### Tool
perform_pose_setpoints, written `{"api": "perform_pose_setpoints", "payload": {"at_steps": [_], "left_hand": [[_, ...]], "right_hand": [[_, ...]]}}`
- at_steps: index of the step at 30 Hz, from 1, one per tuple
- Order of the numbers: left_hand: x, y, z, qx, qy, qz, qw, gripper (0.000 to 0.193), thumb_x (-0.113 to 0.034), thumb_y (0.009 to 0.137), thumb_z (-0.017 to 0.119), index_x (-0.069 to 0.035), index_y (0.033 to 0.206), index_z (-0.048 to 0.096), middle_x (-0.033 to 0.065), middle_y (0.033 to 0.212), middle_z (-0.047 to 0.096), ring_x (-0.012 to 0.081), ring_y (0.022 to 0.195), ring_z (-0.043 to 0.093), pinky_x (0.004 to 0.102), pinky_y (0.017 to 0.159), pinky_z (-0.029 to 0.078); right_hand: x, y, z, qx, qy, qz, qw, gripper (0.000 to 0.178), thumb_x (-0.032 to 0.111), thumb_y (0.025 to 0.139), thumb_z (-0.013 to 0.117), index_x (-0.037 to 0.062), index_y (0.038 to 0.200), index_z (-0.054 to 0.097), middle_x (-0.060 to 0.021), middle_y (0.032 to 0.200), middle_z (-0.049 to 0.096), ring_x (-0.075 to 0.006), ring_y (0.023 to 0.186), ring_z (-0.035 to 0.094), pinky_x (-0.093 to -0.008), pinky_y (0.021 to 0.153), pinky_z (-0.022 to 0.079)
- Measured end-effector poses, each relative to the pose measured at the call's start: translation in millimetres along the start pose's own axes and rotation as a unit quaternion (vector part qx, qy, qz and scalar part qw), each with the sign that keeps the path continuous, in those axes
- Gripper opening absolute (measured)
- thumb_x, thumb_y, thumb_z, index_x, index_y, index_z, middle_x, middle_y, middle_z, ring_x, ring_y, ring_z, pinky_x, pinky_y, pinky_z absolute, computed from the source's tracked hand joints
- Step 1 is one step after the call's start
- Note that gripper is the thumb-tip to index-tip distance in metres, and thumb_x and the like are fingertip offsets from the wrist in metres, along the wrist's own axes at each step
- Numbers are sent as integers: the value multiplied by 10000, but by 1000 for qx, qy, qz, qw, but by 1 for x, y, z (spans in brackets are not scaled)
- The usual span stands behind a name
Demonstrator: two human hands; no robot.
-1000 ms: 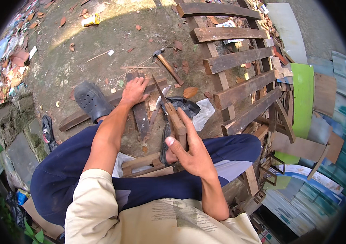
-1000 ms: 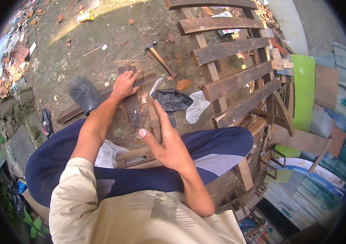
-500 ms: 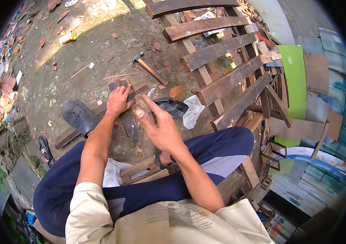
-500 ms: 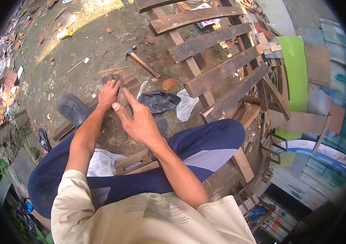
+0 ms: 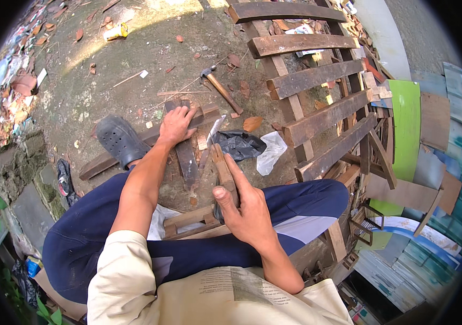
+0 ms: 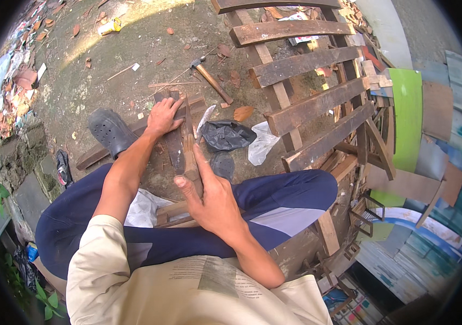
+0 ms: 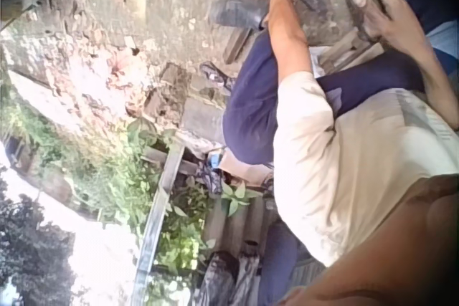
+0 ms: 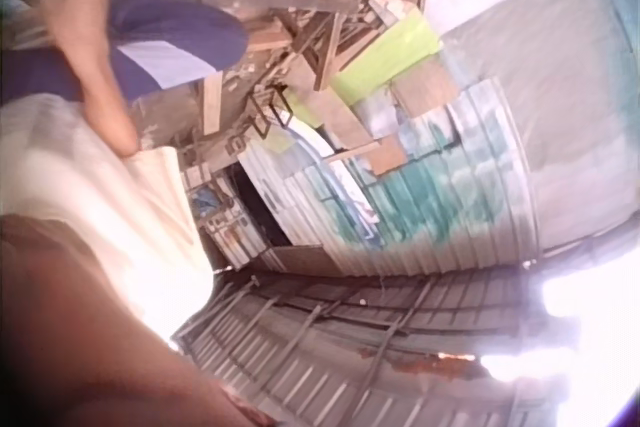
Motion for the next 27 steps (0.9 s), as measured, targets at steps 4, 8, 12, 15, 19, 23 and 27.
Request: {"api": "perform_pose_setpoints", "payload": {"at_steps": [4,8,12,15,19,23,27], "left_hand": [[2,-2,2,-21,6,19,1000,781,-349,718,873,-124,1410,588,82,1107,573,269,1074,603,406,882,518],[-1,-2,2,-24,-1,24,999,768,-362,724,868,-105,1395,598,74,1105,574,262,1067,602,401,879,518],[-4,-1,1,23,10,3,1000,697,-376,771,857,-102,1354,591,68,1146,577,261,1133,579,392,955,494],[1,-4,3,23,8,-1,1000,686,-365,764,862,-95,1335,594,72,1123,575,267,1118,585,403,951,496],[-2,2,0,11,-17,2,1000,686,-346,755,864,-94,1333,593,79,1125,580,271,1124,594,416,949,503],[1,0,-1,9,0,-1,1000,694,-346,741,869,-98,1331,600,73,1117,582,265,1114,601,407,935,511],[-2,-3,2,11,6,4,1000,710,-352,734,871,-105,1344,604,68,1101,578,260,1085,602,403,909,519]], "right_hand": [[4,20,1,5,29,87,996,702,396,1052,621,-99,1512,432,-343,977,716,-446,916,747,-462,850,557],[-18,68,15,23,-12,151,988,724,450,1051,606,-61,1534,430,-338,1012,720,-420,947,753,-473,878,548],[-8,25,6,-1,1,95,995,690,469,1068,587,-36,1526,475,-43,736,616,-105,661,564,-291,625,484],[-7,19,8,18,23,93,995,732,453,1057,587,-76,1534,419,-340,1070,720,-395,993,760,-452,867,556],[-14,80,17,46,-24,165,985,727,437,1058,588,-96,1522,419,-388,1052,692,-463,992,740,-476,875,552],[-9,34,14,46,-3,88,995,702,384,1061,592,-67,1556,379,-364,1087,703,-462,1008,734,-474,876,551],[-5,23,13,30,10,54,998,674,370,1065,585,-53,1554,394,-333,1050,718,-442,984,745,-483,864,546]]}}
Point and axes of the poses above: each hand's wrist, its own y-axis towards the middle knuckle, its own z-axis out of the palm, x = y × z, the point moved 4 cm from there along y, towards the middle knuckle
